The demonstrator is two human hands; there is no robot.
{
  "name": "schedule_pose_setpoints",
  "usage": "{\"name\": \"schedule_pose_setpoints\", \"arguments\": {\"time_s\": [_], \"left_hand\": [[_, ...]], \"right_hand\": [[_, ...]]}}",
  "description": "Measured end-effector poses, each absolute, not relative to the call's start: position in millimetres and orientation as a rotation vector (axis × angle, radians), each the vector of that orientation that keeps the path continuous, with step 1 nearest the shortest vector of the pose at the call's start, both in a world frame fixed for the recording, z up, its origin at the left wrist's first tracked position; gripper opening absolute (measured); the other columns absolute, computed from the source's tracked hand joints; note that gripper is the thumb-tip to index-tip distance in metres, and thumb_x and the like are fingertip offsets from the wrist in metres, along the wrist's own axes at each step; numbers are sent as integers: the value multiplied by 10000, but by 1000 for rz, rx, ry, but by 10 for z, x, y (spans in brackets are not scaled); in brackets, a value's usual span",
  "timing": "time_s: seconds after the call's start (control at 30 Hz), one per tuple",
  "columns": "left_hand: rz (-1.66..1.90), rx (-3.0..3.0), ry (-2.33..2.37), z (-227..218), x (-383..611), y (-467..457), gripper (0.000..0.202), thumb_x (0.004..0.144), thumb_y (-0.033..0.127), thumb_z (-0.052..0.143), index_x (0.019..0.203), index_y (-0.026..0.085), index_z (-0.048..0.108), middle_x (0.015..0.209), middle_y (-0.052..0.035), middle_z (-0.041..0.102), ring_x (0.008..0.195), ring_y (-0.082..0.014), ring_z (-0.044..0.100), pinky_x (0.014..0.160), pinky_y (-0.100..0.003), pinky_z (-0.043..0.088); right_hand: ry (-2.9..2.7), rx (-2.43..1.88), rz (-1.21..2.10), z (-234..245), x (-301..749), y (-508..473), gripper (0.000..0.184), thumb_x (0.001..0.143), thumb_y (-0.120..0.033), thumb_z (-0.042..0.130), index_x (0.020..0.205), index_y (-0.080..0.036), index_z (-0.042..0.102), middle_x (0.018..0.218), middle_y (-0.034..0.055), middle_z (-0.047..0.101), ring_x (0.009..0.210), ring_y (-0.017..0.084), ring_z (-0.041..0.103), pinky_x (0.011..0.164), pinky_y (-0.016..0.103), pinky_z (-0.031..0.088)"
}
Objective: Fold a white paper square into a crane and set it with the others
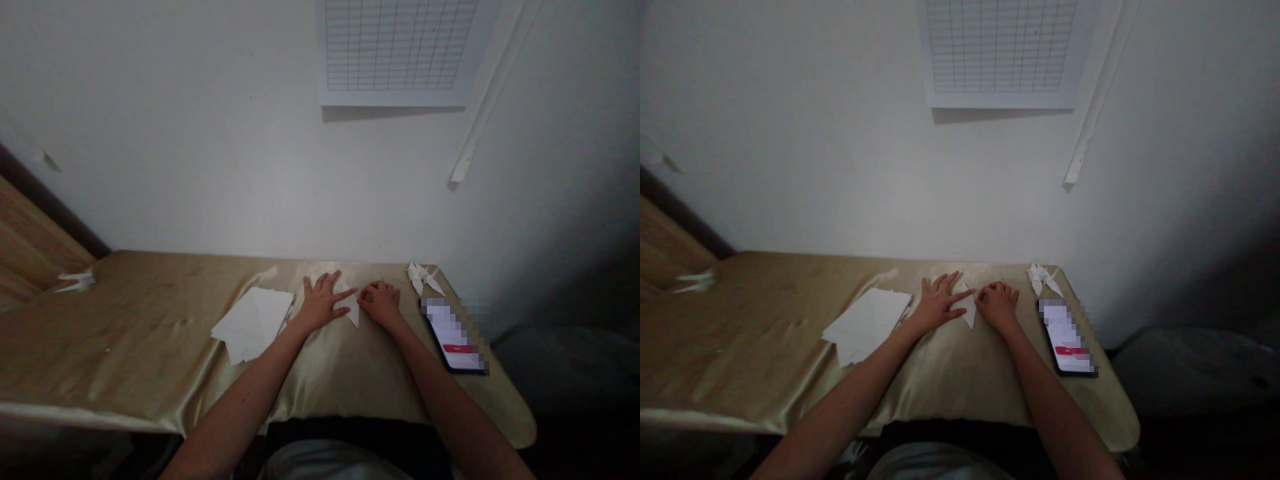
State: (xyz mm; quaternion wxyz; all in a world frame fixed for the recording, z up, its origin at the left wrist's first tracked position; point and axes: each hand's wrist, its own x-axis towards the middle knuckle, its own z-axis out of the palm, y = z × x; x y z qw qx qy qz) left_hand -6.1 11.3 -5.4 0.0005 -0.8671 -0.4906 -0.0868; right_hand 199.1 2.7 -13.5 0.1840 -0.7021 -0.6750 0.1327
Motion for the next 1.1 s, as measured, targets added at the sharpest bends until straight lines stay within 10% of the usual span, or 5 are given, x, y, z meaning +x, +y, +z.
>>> {"name": "schedule_pose_setpoints", "arguments": {"time_s": [0.4,1.1], "left_hand": [[-188,-2760,-1599,-131,14,22,449,1015,508,448,1449,609,395,1713,39,127,1529,-431,183,1109,-823,66],[-149,-2736,-1801,-55,-27,87,650,851,813,457,1461,601,386,1700,31,189,1542,-470,101,1087,-829,-50]], "right_hand": [[-1927,-1991,346,-151,2018,48,191,888,-438,660,974,-288,743,1300,67,574,1283,298,438,1131,562,188],[-1910,-1981,357,-150,2013,37,173,881,-404,659,975,-284,741,1311,60,574,1310,288,424,1146,559,159]]}}
